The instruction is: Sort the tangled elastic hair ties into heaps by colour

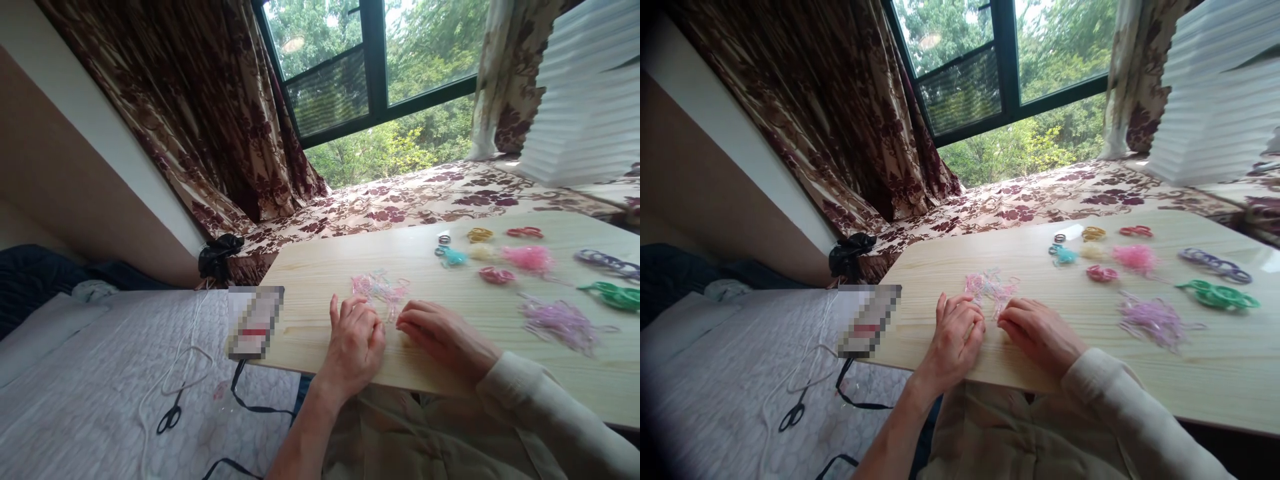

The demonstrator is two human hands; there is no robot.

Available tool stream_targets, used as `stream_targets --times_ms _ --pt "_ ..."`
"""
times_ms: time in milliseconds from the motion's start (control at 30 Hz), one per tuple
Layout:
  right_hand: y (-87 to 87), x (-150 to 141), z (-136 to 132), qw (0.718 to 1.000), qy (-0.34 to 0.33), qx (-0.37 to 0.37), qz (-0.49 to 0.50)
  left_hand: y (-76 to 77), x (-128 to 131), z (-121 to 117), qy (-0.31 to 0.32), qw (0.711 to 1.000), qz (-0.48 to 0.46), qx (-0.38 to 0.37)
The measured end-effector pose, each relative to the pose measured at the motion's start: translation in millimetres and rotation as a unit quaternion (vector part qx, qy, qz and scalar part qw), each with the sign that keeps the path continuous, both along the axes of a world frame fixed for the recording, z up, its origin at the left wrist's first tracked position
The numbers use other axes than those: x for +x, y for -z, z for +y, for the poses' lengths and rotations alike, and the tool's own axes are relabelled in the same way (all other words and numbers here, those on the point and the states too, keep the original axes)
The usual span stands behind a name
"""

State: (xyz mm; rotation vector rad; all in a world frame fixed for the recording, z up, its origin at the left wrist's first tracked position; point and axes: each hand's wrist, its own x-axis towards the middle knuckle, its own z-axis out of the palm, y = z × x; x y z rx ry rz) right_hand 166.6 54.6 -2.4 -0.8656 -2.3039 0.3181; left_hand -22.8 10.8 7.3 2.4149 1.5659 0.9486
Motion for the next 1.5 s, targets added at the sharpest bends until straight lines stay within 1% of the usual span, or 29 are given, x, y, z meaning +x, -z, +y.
stream_targets --times_ms 233,400,533,667,800,867,967,1067,1267,1333,1433,1500 --pt "3.0 0.8 2.1 1.000 0.000 -0.014 0.016 1.2 -1.5 -0.6 -0.008 1.000 -0.015 0.012" --pt "-3.9 1.3 -0.5 1.000 0.013 -0.026 0.012 5.3 -3.9 0.8 -0.056 0.997 -0.041 0.029" --pt "-8.8 1.1 -2.8 1.000 0.024 -0.016 0.012 9.3 -5.7 4.1 -0.091 0.994 -0.044 0.039" --pt "-8.1 1.1 -2.1 1.000 0.027 -0.002 0.013 12.3 -6.1 6.4 -0.094 0.993 -0.047 0.045" --pt "-6.7 1.7 -1.8 0.999 0.035 0.004 0.016 11.7 -6.9 7.2 -0.098 0.993 -0.044 0.056" --pt "-6.0 2.7 -1.3 0.999 0.046 0.007 0.017 10.2 -9.8 8.1 -0.115 0.990 -0.045 0.064" --pt "-4.7 5.2 0.6 0.997 0.069 0.013 0.016 8.5 -16.6 9.9 -0.156 0.985 -0.036 0.070" --pt "-3.0 7.7 2.8 0.996 0.082 0.012 0.015 9.8 -21.3 10.6 -0.182 0.981 -0.024 0.066" --pt "3.1 7.8 5.9 0.995 0.091 0.010 0.026 18.8 -20.2 11.0 -0.179 0.982 -0.034 0.060" --pt "2.5 7.7 5.1 0.995 0.100 0.012 0.026 21.4 -21.4 11.7 -0.173 0.982 -0.040 0.063" --pt "-5.3 13.2 -2.3 0.991 0.128 0.031 0.011 25.6 -25.2 13.7 -0.158 0.984 -0.045 0.073" --pt "-14.3 24.1 -12.3 0.986 0.158 0.052 -0.004 29.1 -27.9 15.8 -0.149 0.985 -0.043 0.077"
